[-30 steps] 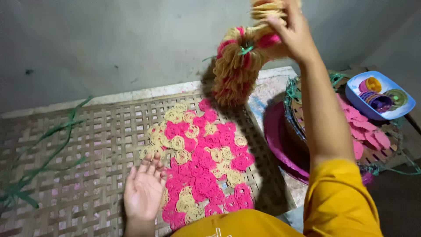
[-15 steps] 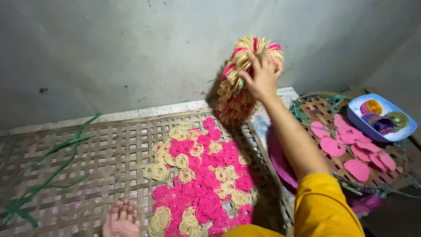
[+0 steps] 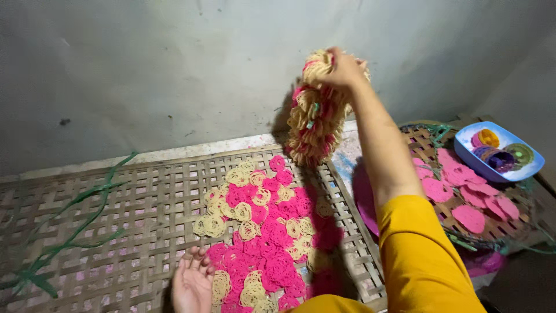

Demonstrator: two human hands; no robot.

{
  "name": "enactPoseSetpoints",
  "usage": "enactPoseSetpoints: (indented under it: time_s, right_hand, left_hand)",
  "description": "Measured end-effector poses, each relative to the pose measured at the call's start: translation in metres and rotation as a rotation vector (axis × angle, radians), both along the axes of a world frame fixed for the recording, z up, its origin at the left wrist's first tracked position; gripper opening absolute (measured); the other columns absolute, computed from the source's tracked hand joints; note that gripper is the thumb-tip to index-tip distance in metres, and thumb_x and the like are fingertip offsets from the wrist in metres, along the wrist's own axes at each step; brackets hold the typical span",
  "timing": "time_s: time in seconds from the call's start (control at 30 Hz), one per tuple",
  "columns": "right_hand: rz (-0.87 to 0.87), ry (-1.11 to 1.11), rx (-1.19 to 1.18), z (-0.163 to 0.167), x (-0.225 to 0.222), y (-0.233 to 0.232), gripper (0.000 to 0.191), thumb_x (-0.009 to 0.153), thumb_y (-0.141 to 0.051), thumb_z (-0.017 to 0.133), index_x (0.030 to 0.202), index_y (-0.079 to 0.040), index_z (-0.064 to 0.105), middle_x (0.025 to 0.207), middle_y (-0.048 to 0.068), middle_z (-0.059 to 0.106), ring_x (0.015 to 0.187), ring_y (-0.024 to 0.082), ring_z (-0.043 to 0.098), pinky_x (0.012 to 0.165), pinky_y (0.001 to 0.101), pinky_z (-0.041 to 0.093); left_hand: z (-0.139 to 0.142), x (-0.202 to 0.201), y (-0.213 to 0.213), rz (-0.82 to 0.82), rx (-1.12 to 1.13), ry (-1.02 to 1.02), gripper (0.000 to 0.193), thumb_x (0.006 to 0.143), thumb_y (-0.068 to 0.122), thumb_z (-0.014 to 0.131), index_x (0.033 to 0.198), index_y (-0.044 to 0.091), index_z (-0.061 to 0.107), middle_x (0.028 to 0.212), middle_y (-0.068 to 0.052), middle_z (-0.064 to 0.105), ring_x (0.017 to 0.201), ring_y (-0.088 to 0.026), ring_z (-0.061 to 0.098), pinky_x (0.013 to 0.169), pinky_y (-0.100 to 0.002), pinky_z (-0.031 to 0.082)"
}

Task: The person gathers pink and cream curled paper rosettes from a woven bamboo tray and binds them together with a green tie by hand to form decorative flower puffs. They attach each finished flower to a standing rack of similar flowers beside the tray.

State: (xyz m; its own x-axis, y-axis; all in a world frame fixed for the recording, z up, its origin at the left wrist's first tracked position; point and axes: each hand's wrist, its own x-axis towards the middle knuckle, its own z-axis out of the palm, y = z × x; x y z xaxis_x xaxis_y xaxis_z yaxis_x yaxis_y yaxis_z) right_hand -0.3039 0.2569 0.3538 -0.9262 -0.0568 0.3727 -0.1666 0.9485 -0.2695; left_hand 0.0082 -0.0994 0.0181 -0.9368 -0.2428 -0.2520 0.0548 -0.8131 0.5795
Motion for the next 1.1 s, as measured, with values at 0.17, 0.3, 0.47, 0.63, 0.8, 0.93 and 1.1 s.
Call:
enactPoseSetpoints:
  time_s: [0.17,0.3,0.47,0.63,0.8,0.93,1.1]
  right_hand:
    - [0.099,0.106,0.074,-0.003,0.002,-0.013,0.082,0.073,-0.054,0.078,0.144,-0.021,0.056,0.129,0.017,0.068,0.122,0.033,0.063,0.112,0.0596,0.020]
    - [0.213,0.276,0.087,-0.030,0.012,-0.013,0.073,0.086,-0.059,0.078,0.144,-0.020,0.058,0.140,0.020,0.055,0.128,0.037,0.053,0.109,0.0615,0.015]
    - [-0.010,0.217,0.011,-0.052,0.024,0.010,0.077,0.093,-0.071,0.062,0.155,-0.027,0.046,0.148,0.014,0.054,0.143,0.031,0.047,0.125,0.0615,0.009]
    - [-0.006,0.240,0.352,-0.083,0.022,0.011,0.095,0.086,-0.078,0.062,0.162,-0.027,0.036,0.148,0.023,0.043,0.146,0.042,0.028,0.114,0.0651,0.004]
    - [0.238,0.605,0.059,-0.152,0.071,-0.006,0.093,0.094,-0.071,0.065,0.164,-0.020,0.031,0.164,0.017,0.034,0.155,0.035,0.026,0.126,0.0627,0.011]
    - [0.421,0.116,-0.011,-0.265,0.202,-0.041,0.090,0.089,-0.054,0.070,0.159,-0.018,0.027,0.163,0.016,0.024,0.151,0.039,0.022,0.121,0.0631,0.016]
    - [0.407,-0.104,-0.023,-0.335,0.337,-0.030,0.097,0.082,-0.065,0.071,0.156,-0.020,0.028,0.162,0.019,0.020,0.148,0.043,0.018,0.114,0.0657,0.013]
  left_hand:
    - [-0.019,0.011,-0.020,0.061,0.038,-0.072,0.043,0.103,0.042,0.045,0.129,0.009,0.057,0.117,-0.005,0.059,0.100,-0.017,0.050,0.084,-0.035,0.041]
    - [-0.025,0.012,-0.022,0.067,0.059,-0.084,0.042,0.103,0.041,0.045,0.128,0.009,0.057,0.118,-0.005,0.060,0.101,-0.017,0.051,0.086,-0.035,0.042]
    - [-0.024,0.010,-0.015,0.057,0.036,-0.084,0.039,0.105,0.038,0.043,0.128,0.008,0.056,0.119,-0.006,0.060,0.102,-0.017,0.052,0.087,-0.034,0.042]
    - [-0.007,0.003,0.004,-0.006,-0.099,-0.006,0.042,0.106,0.035,0.041,0.129,0.002,0.054,0.115,-0.011,0.059,0.101,-0.021,0.053,0.087,-0.036,0.045]
    - [-0.005,0.018,0.003,-0.066,-0.799,-0.118,0.045,0.103,0.039,0.045,0.128,0.005,0.058,0.123,-0.014,0.066,0.110,-0.025,0.064,0.095,-0.037,0.051]
    - [-0.036,0.050,-0.031,0.090,-1.809,-0.049,0.063,0.094,0.052,0.049,0.142,0.011,0.054,0.146,-0.010,0.056,0.134,-0.031,0.052,0.110,-0.046,0.040]
    - [-0.070,0.086,-0.031,0.282,-2.197,0.049,0.103,0.069,0.072,0.056,0.152,0.014,0.034,0.157,-0.020,0.031,0.142,-0.050,0.027,0.107,-0.071,0.022]
